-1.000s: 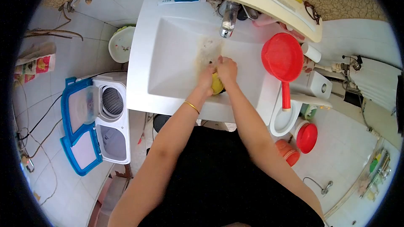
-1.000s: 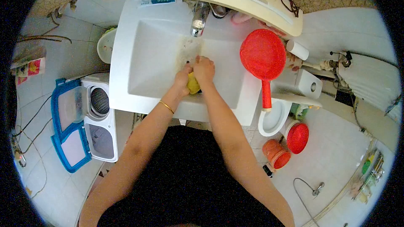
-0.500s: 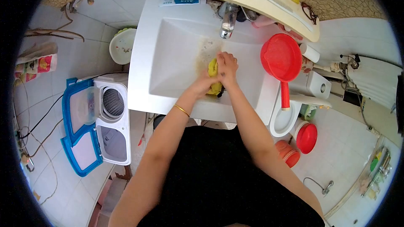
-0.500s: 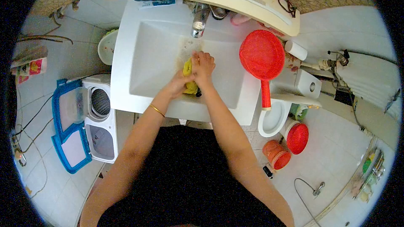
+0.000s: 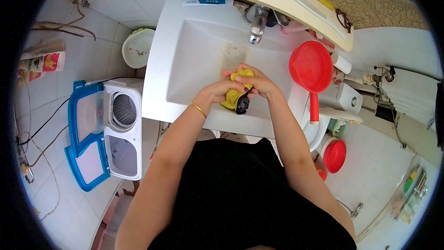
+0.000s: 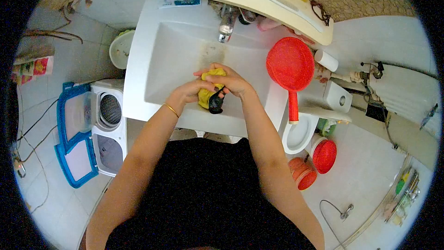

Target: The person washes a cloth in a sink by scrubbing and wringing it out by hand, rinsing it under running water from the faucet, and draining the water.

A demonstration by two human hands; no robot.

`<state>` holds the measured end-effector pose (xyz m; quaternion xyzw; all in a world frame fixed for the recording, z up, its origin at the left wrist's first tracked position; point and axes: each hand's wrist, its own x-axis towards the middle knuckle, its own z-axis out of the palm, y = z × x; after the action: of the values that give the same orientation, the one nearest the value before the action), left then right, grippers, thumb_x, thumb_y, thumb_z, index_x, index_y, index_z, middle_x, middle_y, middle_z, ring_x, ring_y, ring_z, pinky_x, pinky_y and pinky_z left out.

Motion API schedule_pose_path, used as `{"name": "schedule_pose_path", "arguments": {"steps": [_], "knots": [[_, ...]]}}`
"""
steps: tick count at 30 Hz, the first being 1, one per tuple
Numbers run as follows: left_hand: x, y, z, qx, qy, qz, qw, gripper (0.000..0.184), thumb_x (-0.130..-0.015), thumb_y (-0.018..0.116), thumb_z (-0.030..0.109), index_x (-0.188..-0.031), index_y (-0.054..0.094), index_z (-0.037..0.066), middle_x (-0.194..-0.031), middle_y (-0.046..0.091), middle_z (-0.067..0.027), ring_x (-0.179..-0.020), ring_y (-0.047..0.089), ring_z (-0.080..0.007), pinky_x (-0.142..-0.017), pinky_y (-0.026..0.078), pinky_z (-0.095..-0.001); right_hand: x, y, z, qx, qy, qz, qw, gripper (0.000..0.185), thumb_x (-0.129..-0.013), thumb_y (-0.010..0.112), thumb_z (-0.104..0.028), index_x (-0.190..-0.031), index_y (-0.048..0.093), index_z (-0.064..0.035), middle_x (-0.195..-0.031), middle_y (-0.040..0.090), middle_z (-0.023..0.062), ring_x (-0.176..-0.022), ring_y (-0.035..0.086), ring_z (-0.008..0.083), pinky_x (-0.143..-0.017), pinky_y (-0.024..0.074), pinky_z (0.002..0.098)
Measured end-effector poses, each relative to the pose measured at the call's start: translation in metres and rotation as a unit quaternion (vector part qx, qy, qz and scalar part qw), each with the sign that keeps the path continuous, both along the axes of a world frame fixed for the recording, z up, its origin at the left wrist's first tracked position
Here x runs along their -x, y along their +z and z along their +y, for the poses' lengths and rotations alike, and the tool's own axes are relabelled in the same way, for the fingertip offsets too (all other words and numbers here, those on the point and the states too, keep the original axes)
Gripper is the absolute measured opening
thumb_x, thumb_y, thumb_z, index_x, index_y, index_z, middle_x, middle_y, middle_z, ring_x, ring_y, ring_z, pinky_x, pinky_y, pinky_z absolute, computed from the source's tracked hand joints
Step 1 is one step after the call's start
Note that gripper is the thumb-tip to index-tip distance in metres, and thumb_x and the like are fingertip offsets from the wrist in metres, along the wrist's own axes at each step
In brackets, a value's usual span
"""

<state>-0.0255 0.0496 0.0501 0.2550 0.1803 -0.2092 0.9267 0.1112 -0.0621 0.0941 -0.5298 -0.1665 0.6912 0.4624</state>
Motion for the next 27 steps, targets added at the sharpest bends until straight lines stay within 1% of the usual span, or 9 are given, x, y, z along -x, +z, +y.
{"name": "schedule_pose_path", "arguments": {"steps": [1, 4, 7, 10, 13, 19, 22, 25, 27], "knots": [[0.0, -0.004, -0.001, 0.008, -0.004, 0.0, 1.0, 0.028, -0.081, 0.064, 0.006, -0.108, 0.057, 0.002, -0.092, 0.067, -0.0114, -0.083, 0.068, -0.0207, -0.075, 0.055, -0.0324, 0.002, 0.001, 0.001, 0.014, 0.0, -0.012, 1.0, 0.029, -0.085, 0.071, -0.028, -0.089, 0.05, -0.0101, -0.123, 0.063, 0.015, -0.082, 0.064, 0.0161, -0.066, 0.0532, 0.0273], [-0.001, -0.01, -0.001, -0.028, -0.086, -0.001, 0.996, 0.018, -0.083, 0.064, 0.008, -0.099, 0.058, 0.002, -0.077, 0.063, -0.0069, -0.071, 0.064, -0.0159, -0.071, 0.054, -0.0302, 0.016, -0.006, 0.001, -0.078, -0.051, -0.046, 0.995, 0.027, -0.087, 0.069, -0.025, -0.086, 0.047, -0.0102, -0.12, 0.064, 0.0175, -0.081, 0.063, 0.0174, -0.067, 0.054, 0.0291], [-0.002, -0.004, -0.005, -0.041, -0.089, 0.027, 0.995, 0.013, -0.085, 0.065, 0.012, -0.092, 0.059, 0.003, -0.065, 0.052, -0.0011, -0.059, 0.053, -0.0103, -0.061, 0.048, -0.0256, 0.023, -0.008, 0.004, -0.069, -0.165, -0.004, 0.984, 0.021, -0.09, 0.066, -0.022, -0.089, 0.048, -0.0106, -0.104, 0.068, 0.0123, -0.078, 0.062, 0.018, -0.067, 0.0535, 0.0298], [-0.007, -0.003, -0.004, -0.042, -0.127, 0.01, 0.991, 0.012, -0.085, 0.066, 0.015, -0.088, 0.059, 0.005, -0.061, 0.043, 0.0025, -0.053, 0.042, -0.0079, -0.053, 0.038, -0.0233, 0.02, -0.005, 0.008, -0.02, -0.237, 0.052, 0.97, 0.018, -0.093, 0.063, -0.021, -0.091, 0.048, -0.0108, -0.077, 0.059, 0.0039, -0.073, 0.059, 0.0178, -0.065, 0.0509, 0.0282], [-0.008, 0.001, -0.007, -0.089, -0.129, 0.009, 0.988, 0.012, -0.084, 0.067, 0.015, -0.084, 0.057, 0.007, -0.062, 0.046, 0.0019, -0.054, 0.043, -0.0081, -0.05, 0.033, -0.0231, 0.018, -0.013, 0.01, 0.006, -0.263, 0.081, 0.961, 0.016, -0.095, 0.06, -0.023, -0.093, 0.049, -0.0109, -0.064, 0.042, -0.0019, -0.064, 0.053, 0.016, -0.06, 0.0475, 0.0274], [-0.011, -0.012, -0.018, -0.262, -0.1, -0.007, 0.96, 0.017, -0.082, 0.066, 0.02, -0.081, 0.056, 0.007, -0.064, 0.049, 0.0005, -0.056, 0.046, -0.01, -0.051, 0.035, -0.0264, 0.016, -0.034, 0.012, 0.042, -0.304, 0.052, 0.95, 0.016, -0.099, 0.052, -0.024, -0.092, 0.049, -0.0097, -0.062, 0.039, -0.004, -0.055, 0.045, 0.0131, -0.052, 0.0417, 0.027], [-0.015, -0.03, -0.03, -0.422, -0.086, 0.005, 0.903, 0.024, -0.082, 0.063, 0.025, -0.087, 0.058, 0.002, -0.069, 0.058, -0.0078, -0.061, 0.055, -0.0204, -0.056, 0.042, -0.0341, 0.013, -0.04, 0.015, 0.057, -0.335, 0.035, 0.94, 0.012, -0.097, 0.052, -0.019, -0.091, 0.05, -0.0086, -0.066, 0.044, -0.0001, -0.054, 0.043, 0.0121, -0.046, 0.0413, 0.0276], [-0.019, -0.042, -0.037, -0.564, -0.058, -0.048, 0.823, 0.032, -0.082, 0.059, 0.026, -0.098, 0.059, -0.002, -0.083, 0.065, -0.0192, -0.076, 0.063, -0.0349, -0.068, 0.048, -0.0432, 0.013, -0.047, 0.02, 0.052, -0.347, -0.019, 0.936, 0.017, -0.098, 0.049, -0.02, -0.086, 0.05, -0.0079, -0.065, 0.044, 0.0, -0.052, 0.043, 0.0121, -0.043, 0.0395, 0.0281], [-0.021, -0.041, -0.037, -0.586, -0.073, -0.045, 0.806, 0.037, -0.082, 0.057, 0.026, -0.105, 0.057, -0.003, -0.092, 0.065, -0.0239, -0.086, 0.062, -0.0406, -0.076, 0.048, -0.0468, 0.013, -0.051, 0.023, 0.064, -0.358, -0.044, 0.93, 0.021, -0.098, 0.048, -0.021, -0.083, 0.05, -0.0077, -0.064, 0.044, 0.0007, -0.052, 0.044, 0.0124, -0.042, 0.0394, 0.0284]]}}
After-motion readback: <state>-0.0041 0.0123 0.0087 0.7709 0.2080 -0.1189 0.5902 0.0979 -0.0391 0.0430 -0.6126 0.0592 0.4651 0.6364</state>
